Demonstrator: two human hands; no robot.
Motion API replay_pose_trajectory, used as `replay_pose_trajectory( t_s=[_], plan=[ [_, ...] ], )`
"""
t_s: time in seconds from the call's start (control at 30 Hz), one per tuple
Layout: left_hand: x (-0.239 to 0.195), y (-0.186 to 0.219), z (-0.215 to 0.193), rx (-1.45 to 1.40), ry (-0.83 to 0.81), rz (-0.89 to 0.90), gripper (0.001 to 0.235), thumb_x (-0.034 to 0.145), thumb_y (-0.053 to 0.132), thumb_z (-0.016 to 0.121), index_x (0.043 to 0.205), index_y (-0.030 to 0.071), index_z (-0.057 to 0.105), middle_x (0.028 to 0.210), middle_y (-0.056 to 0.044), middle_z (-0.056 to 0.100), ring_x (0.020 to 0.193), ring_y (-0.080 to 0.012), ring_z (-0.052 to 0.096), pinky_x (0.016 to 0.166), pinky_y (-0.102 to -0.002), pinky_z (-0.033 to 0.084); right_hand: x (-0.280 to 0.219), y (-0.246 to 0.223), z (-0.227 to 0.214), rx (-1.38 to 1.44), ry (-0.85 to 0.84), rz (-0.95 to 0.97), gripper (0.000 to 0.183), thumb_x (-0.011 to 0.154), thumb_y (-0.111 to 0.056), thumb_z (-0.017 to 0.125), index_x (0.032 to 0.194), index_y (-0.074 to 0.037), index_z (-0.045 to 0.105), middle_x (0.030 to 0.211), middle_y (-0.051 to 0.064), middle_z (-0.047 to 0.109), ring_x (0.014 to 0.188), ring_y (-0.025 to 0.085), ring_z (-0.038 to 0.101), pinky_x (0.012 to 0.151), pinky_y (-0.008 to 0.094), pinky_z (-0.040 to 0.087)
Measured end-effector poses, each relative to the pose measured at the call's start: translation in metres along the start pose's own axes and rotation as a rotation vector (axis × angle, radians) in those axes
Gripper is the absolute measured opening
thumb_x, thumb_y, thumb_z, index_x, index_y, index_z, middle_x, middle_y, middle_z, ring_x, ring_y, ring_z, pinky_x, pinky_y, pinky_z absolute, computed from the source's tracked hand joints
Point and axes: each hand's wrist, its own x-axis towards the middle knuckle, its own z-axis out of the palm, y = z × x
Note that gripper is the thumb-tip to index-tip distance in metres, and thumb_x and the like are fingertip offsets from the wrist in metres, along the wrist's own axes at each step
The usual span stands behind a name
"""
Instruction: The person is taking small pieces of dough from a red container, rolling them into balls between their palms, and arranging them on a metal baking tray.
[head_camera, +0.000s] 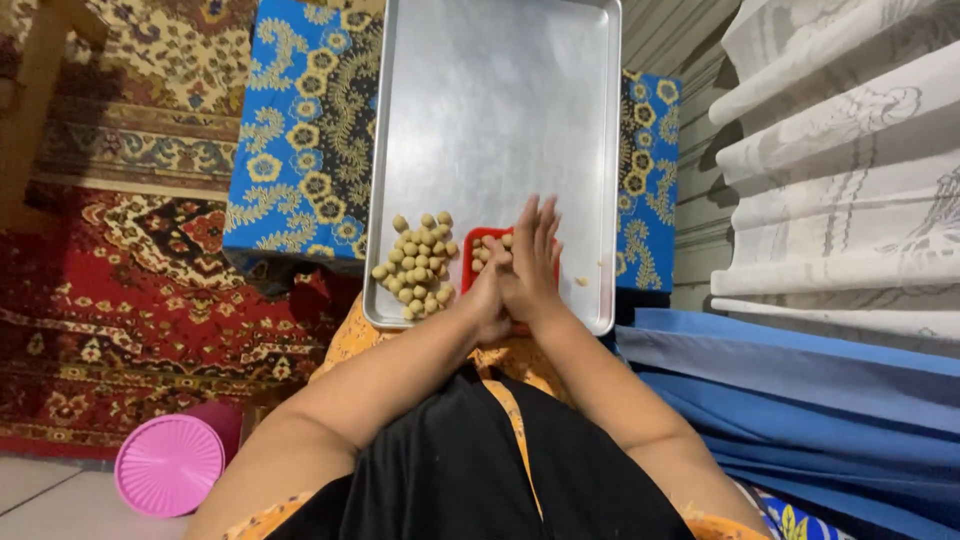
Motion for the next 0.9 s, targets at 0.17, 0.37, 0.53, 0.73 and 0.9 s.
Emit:
replay_pose_trajectory(
  t_s=[0.17, 0.37, 0.53, 0.73, 0.9],
  plan=[
    [-0.032, 0.052, 0.05, -0.049, 0.009, -0.073, 0.107, 0.077, 0.084, 0.024, 0.161, 0.018, 0.018, 0.166, -0.006, 0.031, 0.149, -0.0331, 0.034, 0.122, -0.046, 0.027, -0.034, -0.01, 0.014, 0.019, 0.123, -0.596, 0.133, 0.067, -0.099, 0.003, 0.164, -0.009, -0.011, 0.164, 0.029, -0.027, 0.149, 0.054, -0.025, 0.116, 0.069, -0.011],
    [-0.025, 0.021, 0.014, 0.058, 0.114, -0.214, 0.109, 0.072, 0.096, 0.04, 0.146, 0.018, 0.057, 0.148, -0.013, 0.055, 0.135, -0.0367, 0.049, 0.114, -0.048, 0.037, -0.004, -0.021, -0.008, 0.028, 0.139, -0.232, 0.101, 0.094, -0.041, 0.052, 0.166, -0.009, -0.012, 0.169, 0.022, -0.022, 0.153, 0.052, -0.019, 0.114, 0.075, -0.01],
    [-0.018, 0.012, -0.004, 0.033, 0.081, -0.207, 0.105, 0.077, 0.09, 0.043, 0.148, 0.014, 0.054, 0.151, -0.017, 0.049, 0.14, -0.0362, 0.044, 0.119, -0.05, 0.031, -0.042, -0.017, 0.01, -0.099, 0.074, -0.534, 0.135, 0.072, -0.1, 0.031, 0.164, -0.011, -0.014, 0.166, 0.032, -0.02, 0.148, 0.063, -0.017, 0.111, 0.079, -0.005],
    [0.012, -0.028, 0.021, -0.134, -0.392, 0.353, 0.118, 0.075, 0.09, 0.052, 0.157, 0.01, 0.022, 0.162, -0.019, 0.012, 0.149, -0.0406, 0.01, 0.122, -0.059, 0.005, -0.016, 0.012, 0.015, -0.166, 0.115, -0.142, 0.107, 0.095, -0.038, 0.062, 0.166, -0.015, -0.013, 0.169, 0.024, -0.018, 0.151, 0.056, -0.014, 0.109, 0.082, -0.002],
    [-0.014, -0.023, 0.024, -0.348, -1.025, 1.142, 0.14, 0.064, 0.077, 0.079, 0.163, 0.019, -0.002, 0.162, -0.023, -0.033, 0.151, -0.0525, -0.017, 0.122, -0.068, -0.005, -0.032, -0.002, 0.008, -0.173, 0.084, -0.168, 0.105, 0.092, -0.028, 0.062, 0.165, -0.013, -0.012, 0.168, 0.025, -0.02, 0.15, 0.058, -0.013, 0.108, 0.085, -0.001]
  ],
)
